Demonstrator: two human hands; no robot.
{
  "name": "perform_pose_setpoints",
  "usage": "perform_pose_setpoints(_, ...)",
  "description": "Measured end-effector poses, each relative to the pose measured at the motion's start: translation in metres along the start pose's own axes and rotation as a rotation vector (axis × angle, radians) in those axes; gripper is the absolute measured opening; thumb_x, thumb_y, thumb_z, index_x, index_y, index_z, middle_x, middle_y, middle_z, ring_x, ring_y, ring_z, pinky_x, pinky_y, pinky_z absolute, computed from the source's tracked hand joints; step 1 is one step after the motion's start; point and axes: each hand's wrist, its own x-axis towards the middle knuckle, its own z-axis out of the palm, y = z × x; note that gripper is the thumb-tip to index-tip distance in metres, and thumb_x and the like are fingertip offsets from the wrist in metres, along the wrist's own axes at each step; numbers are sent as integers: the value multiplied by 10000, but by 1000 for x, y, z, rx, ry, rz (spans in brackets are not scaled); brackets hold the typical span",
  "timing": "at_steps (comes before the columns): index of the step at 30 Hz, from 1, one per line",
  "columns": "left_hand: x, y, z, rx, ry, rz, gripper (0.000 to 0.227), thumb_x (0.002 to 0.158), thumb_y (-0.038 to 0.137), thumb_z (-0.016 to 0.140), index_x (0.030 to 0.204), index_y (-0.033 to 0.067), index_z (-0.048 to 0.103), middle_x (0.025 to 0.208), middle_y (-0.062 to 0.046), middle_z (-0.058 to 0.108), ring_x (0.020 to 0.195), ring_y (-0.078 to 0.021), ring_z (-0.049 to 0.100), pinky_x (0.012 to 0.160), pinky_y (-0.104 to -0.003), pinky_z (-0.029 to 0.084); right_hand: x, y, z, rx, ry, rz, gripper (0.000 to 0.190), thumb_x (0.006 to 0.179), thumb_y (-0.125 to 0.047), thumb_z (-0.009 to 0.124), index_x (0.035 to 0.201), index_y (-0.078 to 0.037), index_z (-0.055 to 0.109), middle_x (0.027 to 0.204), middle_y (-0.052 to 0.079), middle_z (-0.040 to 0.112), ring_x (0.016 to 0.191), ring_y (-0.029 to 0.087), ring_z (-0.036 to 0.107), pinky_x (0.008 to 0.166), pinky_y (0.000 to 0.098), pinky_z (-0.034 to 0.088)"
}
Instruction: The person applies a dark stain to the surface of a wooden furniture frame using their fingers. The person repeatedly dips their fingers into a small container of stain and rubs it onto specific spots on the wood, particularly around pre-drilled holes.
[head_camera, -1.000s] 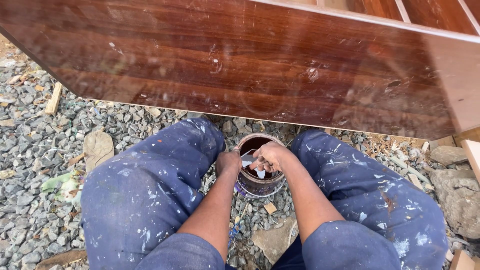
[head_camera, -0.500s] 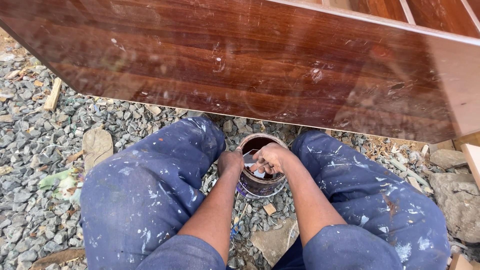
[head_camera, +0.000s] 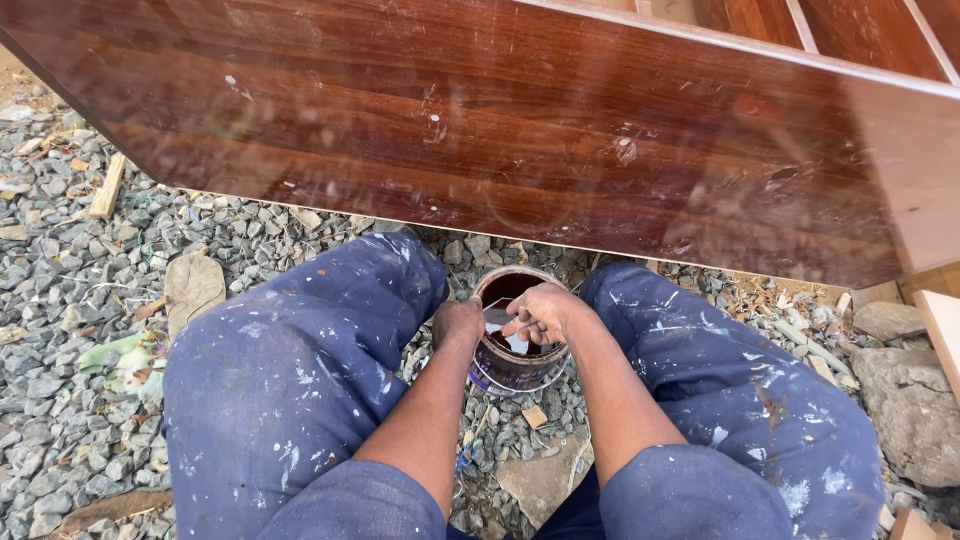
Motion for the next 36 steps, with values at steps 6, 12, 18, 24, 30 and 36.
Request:
perform_pose_setpoints(6, -35, 16, -13, 71, -17, -14, 570, 1028, 410, 500, 1225, -90, 690, 1183, -312, 696, 1200, -436, 651, 960, -566, 544, 8, 10, 5, -11, -17, -14, 556, 824, -22, 485, 1374, -25, 565, 1161, 297, 717, 584, 174, 681, 444, 198, 541)
perform_pose_setpoints(12, 91, -34, 45, 834, 44, 474, 323, 1017, 157, 468, 1191, 65, 725, 856, -239, 736, 827, -415, 752, 574, -568, 626, 13, 15, 3, 22, 24, -34, 602, 822, -25, 481, 1421, -45, 540, 1165, 287, 713, 614, 176, 688, 465, 202, 543)
perform_pose_setpoints(18, 63, -30, 31, 911, 112, 573, 287, 993, 99, 474, 1075, 81, 749, 869, -239, 753, 825, -416, 758, 547, -598, 602, 11, 14, 4, 53, 28, -41, 557, 829, -24, 480, 1376, -52, 578, 1141, 263, 726, 620, 163, 678, 459, 191, 540)
perform_pose_setpoints(24, 117, -49, 67, 1010, 93, 414, 353, 994, 74, 461, 1079, 139, 797, 958, -152, 787, 967, -339, 764, 592, -562, 626, -10, 13, -2, 119, -23, -110, 582, 821, -21, 464, 1394, -29, 564, 1200, 281, 715, 614, 140, 686, 442, 179, 509)
perform_pose_setpoints(30, 96, -35, 68, 369, -10, 78, 425, 994, 98, 360, 1248, -74, 654, 1146, -379, 689, 1103, -532, 668, 838, -731, 549, -46, 10, -6, 275, -82, -135, 543, 845, -34, 451, 1382, -36, 530, 1286, 252, 689, 661, 112, 669, 497, 144, 515)
perform_pose_setpoints(36, 53, -39, 43, -196, -46, -70, 459, 908, 257, 449, 1156, -61, 670, 833, -282, 709, 739, -436, 742, 553, -581, 646, -29, 23, -8, 326, -87, -133, 567, 842, -43, 473, 1406, -57, 525, 1278, 242, 692, 680, 146, 671, 495, 168, 521)
